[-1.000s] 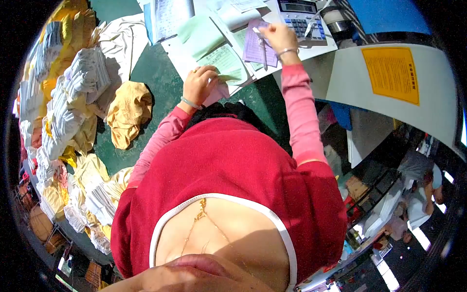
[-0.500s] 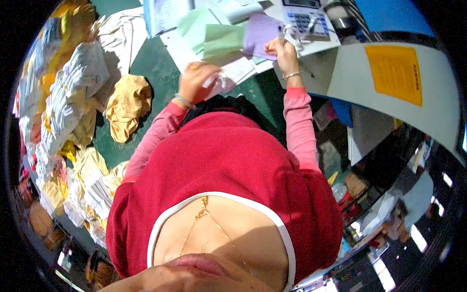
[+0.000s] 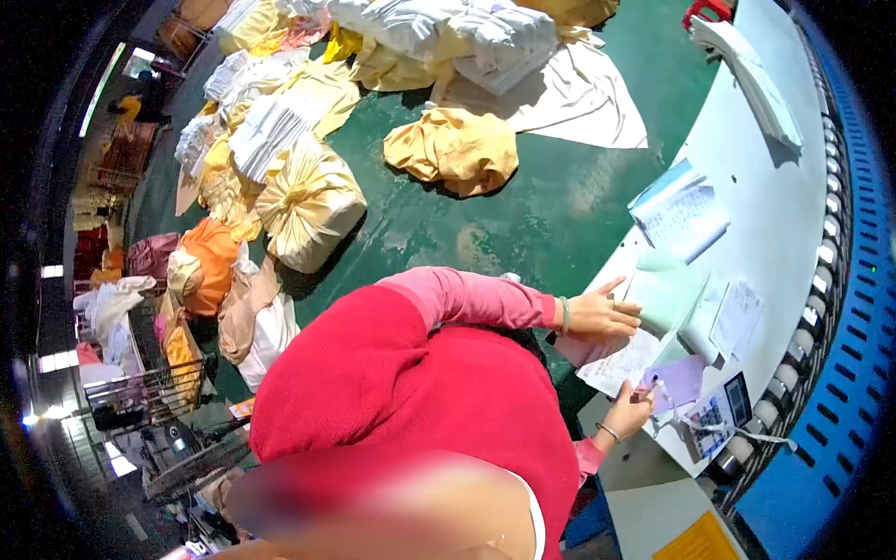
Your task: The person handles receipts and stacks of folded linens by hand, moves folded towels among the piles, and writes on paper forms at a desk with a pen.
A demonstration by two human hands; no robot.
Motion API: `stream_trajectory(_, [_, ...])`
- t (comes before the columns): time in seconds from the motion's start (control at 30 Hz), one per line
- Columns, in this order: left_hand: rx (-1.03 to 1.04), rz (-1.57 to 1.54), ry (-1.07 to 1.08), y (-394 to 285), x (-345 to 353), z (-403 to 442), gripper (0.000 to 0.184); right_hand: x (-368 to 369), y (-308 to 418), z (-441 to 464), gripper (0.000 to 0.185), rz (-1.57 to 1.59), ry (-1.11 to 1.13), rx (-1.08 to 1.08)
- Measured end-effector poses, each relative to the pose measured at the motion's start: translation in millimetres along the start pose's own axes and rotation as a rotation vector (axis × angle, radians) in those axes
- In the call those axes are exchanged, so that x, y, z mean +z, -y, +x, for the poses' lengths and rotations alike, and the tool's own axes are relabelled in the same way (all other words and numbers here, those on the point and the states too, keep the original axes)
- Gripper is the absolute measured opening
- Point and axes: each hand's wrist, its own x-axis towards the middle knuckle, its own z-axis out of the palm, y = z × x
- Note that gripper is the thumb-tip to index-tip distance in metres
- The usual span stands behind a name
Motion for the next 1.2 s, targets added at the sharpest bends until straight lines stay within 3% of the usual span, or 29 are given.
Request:
stream_trajectory(0.1, [-0.017, 0.005, -0.018, -5, 0, -4, 0.031, -3, -30, 9, 0.015, 0.424, 0.124, 0.004])
stream_trajectory(0.13, [-0.038, 0.002, -0.015, -6, -1, -7, 0.031, -15, -28, 6, 0.018, 0.410, 0.149, 0.096])
stream_trajectory(0.2, [-0.063, 0.081, 0.016, -12, -19, -4, 0.036, -14, -45, 7, 0.018, 0.687, 0.069, -0.006])
stream_trajectory(0.27, [-0.108, 0.013, 0.087, -23, -24, -2, 0.036, -21, -66, 7, 0.012, 0.643, 0.064, -0.008])
stream_trajectory(0.3, [-0.073, 0.009, 0.010, -24, -11, -8, 0.036, -28, -67, 6, 0.013, 0.575, 0.059, 0.011])
stream_trajectory(0.33, [-0.062, -0.002, 0.072, -27, -8, -11, 0.030, -32, -48, -2, 0.016, 0.646, -0.033, 0.111])
stream_trajectory(0.37, [-0.072, -0.017, 0.282, -32, -13, -11, 0.026, -35, -55, -1, 0.023, 0.627, 0.028, 0.129])
stream_trajectory(0.4, [-0.072, 0.020, 0.299, -40, -36, 0, 0.020, -30, -54, -3, 0.022, 0.647, -0.070, 0.177])
stream_trajectory(0.43, [-0.150, 0.113, 0.457, -45, -24, -1, 0.015, -42, -39, -6, 0.021, 0.568, -0.019, 0.187])
stream_trajectory(0.47, [-0.092, 0.076, 0.275, -41, -22, -4, 0.014, -40, -34, -6, 0.019, 0.603, -0.062, 0.101])
stream_trajectory(0.53, [-0.071, 0.058, 0.384, -37, -34, 5, 0.011, -35, -28, -5, 0.018, 0.802, -0.083, 0.203])
stream_trajectory(0.57, [0.003, -0.017, 0.344, -42, -26, 5, 0.010, -39, -39, -1, 0.016, 0.698, -0.010, 0.102])
stream_trajectory(0.63, [0.029, 0.022, 0.289, -25, -29, 3, 0.008, -45, -23, -3, 0.013, 0.850, -0.015, 0.293])
stream_trajectory(0.67, [0.036, 0.072, 0.285, -27, -31, 1, 0.007, -40, -30, -7, 0.013, 0.905, -0.065, 0.243])
stream_trajectory(0.77, [0.023, 0.000, 0.276, -18, -35, 7, 0.005, -47, -30, -16, 0.012, 1.046, -0.085, 0.359])
stream_trajectory(0.87, [-0.165, -0.222, 0.284, -10, -39, 15, 0.005, -53, -35, -24, 0.009, 1.160, -0.089, 0.341])
stream_trajectory(1.0, [-0.721, -0.695, 0.223, 12, -38, 28, 0.014, -65, -32, -28, 0.008, 1.349, 0.004, 0.340])
stream_trajectory(1.13, [-0.990, -1.141, 0.197, 27, -39, 35, 0.013, -39, -23, -28, 0.011, 1.038, 0.111, 0.307])
stream_trajectory(1.2, [-0.977, -1.139, 0.198, 28, -37, 35, 0.012, -22, -18, -24, 0.015, 0.975, 0.157, 0.267])
